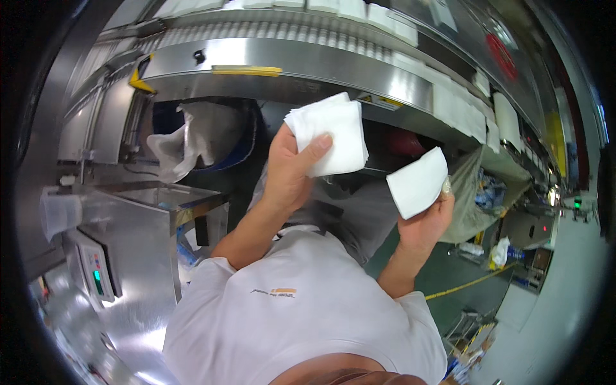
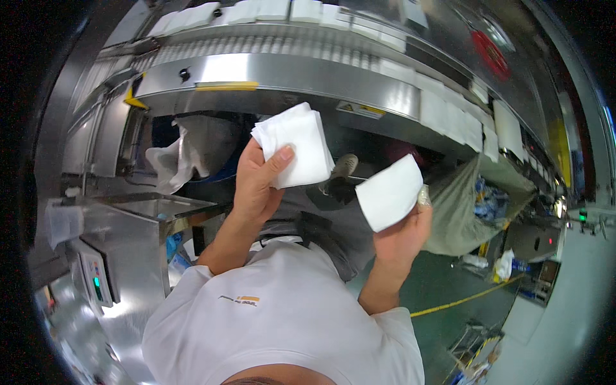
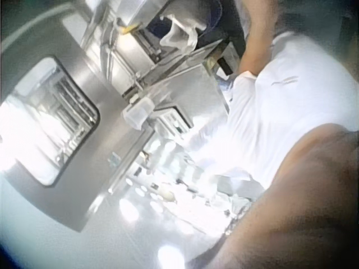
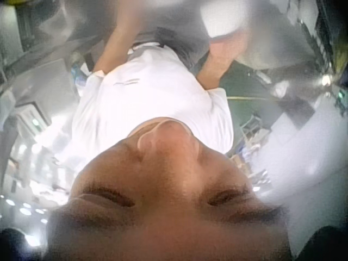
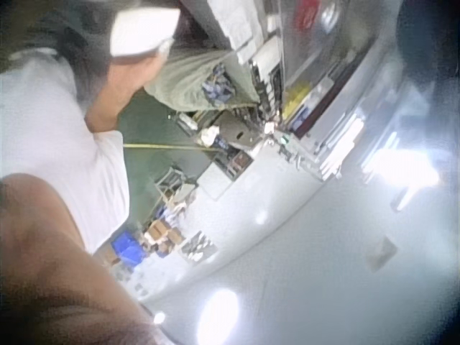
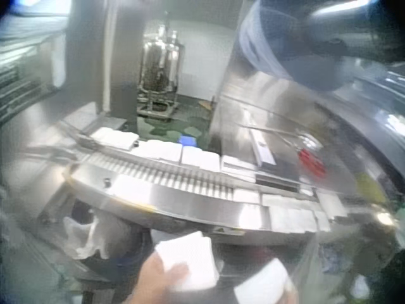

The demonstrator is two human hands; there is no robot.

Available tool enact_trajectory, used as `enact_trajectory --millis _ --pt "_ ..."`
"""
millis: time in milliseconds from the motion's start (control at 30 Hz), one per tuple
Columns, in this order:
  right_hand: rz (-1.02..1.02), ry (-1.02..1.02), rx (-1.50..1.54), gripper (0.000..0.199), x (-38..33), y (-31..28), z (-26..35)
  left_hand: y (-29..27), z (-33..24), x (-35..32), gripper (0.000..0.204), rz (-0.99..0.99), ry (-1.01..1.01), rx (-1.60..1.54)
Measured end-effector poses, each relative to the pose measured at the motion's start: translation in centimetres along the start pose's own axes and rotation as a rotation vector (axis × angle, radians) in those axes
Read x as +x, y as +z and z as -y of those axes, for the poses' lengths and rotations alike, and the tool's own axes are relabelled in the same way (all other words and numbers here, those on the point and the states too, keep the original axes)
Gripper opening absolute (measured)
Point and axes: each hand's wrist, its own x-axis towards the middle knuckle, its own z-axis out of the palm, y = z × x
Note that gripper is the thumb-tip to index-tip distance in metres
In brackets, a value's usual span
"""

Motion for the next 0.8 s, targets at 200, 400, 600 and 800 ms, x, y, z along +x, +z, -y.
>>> enact_trajectory --millis 200,400,600,800 --pt "0.012 0.354 -0.07 0.064 1.7 1.2 -4.3 -3.3 -0.2 -0.6 0.057 -0.097 0.472 0.446" --pt "0.31 0.226 -0.399 0.035 3.0 2.8 -10.2 -5.9 -3.9 -3.5 0.047 -0.141 0.929 0.791" --pt "0.628 -0.35 -0.667 0.039 4.3 11.9 -13.0 -9.5 -6.1 -7.8 0.059 -0.27 1.113 0.915" --pt "1.333 -0.607 -0.587 0.029 3.3 23.0 -22.8 -10.6 -7.4 -14.3 0.054 -0.455 1.404 1.246"
